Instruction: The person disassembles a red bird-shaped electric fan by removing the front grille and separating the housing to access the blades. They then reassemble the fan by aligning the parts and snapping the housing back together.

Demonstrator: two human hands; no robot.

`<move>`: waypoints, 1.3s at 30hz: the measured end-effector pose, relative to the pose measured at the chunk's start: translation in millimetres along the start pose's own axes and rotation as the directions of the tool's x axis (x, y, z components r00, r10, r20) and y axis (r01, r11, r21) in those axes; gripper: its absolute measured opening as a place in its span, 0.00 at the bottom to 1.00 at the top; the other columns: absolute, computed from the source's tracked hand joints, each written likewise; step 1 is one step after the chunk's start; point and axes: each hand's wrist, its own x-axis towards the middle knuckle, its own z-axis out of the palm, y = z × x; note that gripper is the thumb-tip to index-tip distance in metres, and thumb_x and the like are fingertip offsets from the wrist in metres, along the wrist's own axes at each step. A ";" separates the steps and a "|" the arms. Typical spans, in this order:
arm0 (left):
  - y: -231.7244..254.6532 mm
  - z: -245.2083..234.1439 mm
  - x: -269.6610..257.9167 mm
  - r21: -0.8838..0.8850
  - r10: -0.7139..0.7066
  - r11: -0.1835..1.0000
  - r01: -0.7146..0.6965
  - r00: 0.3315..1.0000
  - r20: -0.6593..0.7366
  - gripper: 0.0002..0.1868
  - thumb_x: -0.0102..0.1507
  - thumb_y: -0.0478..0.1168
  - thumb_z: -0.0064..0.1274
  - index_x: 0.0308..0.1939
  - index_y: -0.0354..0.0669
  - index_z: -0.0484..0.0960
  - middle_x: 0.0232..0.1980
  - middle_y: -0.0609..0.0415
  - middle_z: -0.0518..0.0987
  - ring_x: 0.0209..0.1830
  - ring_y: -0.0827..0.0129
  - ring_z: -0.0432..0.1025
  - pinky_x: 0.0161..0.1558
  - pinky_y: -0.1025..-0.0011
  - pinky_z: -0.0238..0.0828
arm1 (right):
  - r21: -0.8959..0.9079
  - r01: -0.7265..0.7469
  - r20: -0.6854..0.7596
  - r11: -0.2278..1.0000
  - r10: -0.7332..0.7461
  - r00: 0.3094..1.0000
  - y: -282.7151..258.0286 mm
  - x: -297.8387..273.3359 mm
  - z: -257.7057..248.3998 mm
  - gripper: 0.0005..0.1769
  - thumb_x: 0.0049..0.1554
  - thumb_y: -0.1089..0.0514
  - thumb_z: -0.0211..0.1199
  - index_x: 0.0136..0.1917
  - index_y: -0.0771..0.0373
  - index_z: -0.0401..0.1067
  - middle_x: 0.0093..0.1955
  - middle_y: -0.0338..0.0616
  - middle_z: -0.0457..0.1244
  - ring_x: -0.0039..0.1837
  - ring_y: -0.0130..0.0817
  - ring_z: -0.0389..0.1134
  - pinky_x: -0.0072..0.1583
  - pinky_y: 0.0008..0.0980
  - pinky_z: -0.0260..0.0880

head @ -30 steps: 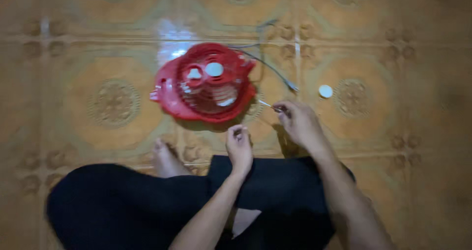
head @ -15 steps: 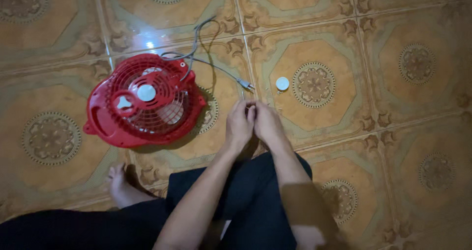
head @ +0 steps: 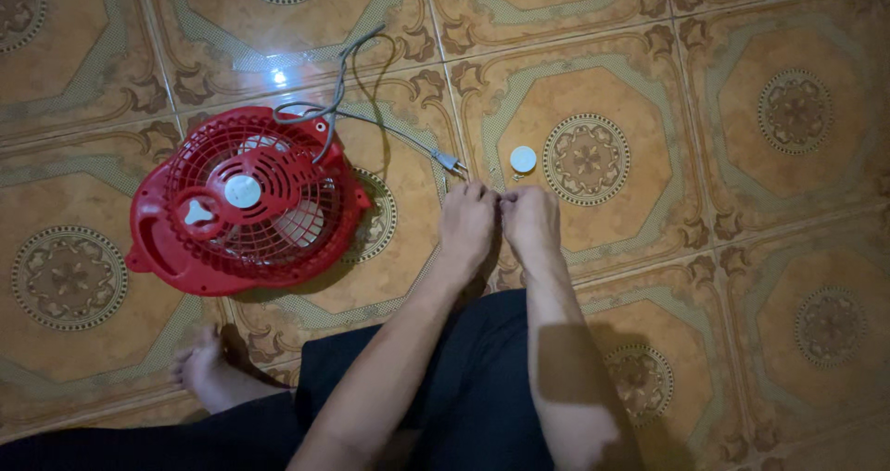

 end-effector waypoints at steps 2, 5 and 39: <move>0.3 0.0 -1.6 0.014 -0.003 1.000 0.003 1.000 -0.031 0.08 0.59 0.36 0.53 0.40 0.41 0.83 0.47 0.46 0.79 0.51 0.53 0.72 0.52 0.57 0.69 | 0.008 0.064 -0.018 0.998 -0.063 0.998 -0.9 -2.1 -0.6 0.08 0.54 0.60 0.66 0.46 0.62 0.83 0.43 0.60 0.70 0.47 0.53 0.73 0.54 0.46 0.72; 2.4 -14.0 -4.4 -0.094 -0.040 0.995 0.030 0.993 -0.108 0.09 0.62 0.36 0.52 0.43 0.39 0.83 0.46 0.45 0.78 0.50 0.52 0.72 0.52 0.56 0.68 | 0.118 0.158 -0.003 0.980 -0.159 0.987 -4.3 -3.5 -3.3 0.08 0.55 0.59 0.67 0.48 0.62 0.82 0.40 0.55 0.71 0.43 0.44 0.74 0.49 0.39 0.73; -98.7 -14.8 -60.9 -0.799 -0.751 -0.581 -0.154 0.481 0.453 0.40 0.67 0.51 0.54 0.71 0.23 0.59 0.79 0.35 0.59 0.79 0.51 0.56 0.72 0.61 0.59 | 0.378 0.278 0.223 0.883 -0.378 0.898 -114.5 -10.1 103.8 0.11 0.54 0.56 0.70 0.47 0.64 0.81 0.38 0.44 0.73 0.39 0.28 0.73 0.44 0.29 0.72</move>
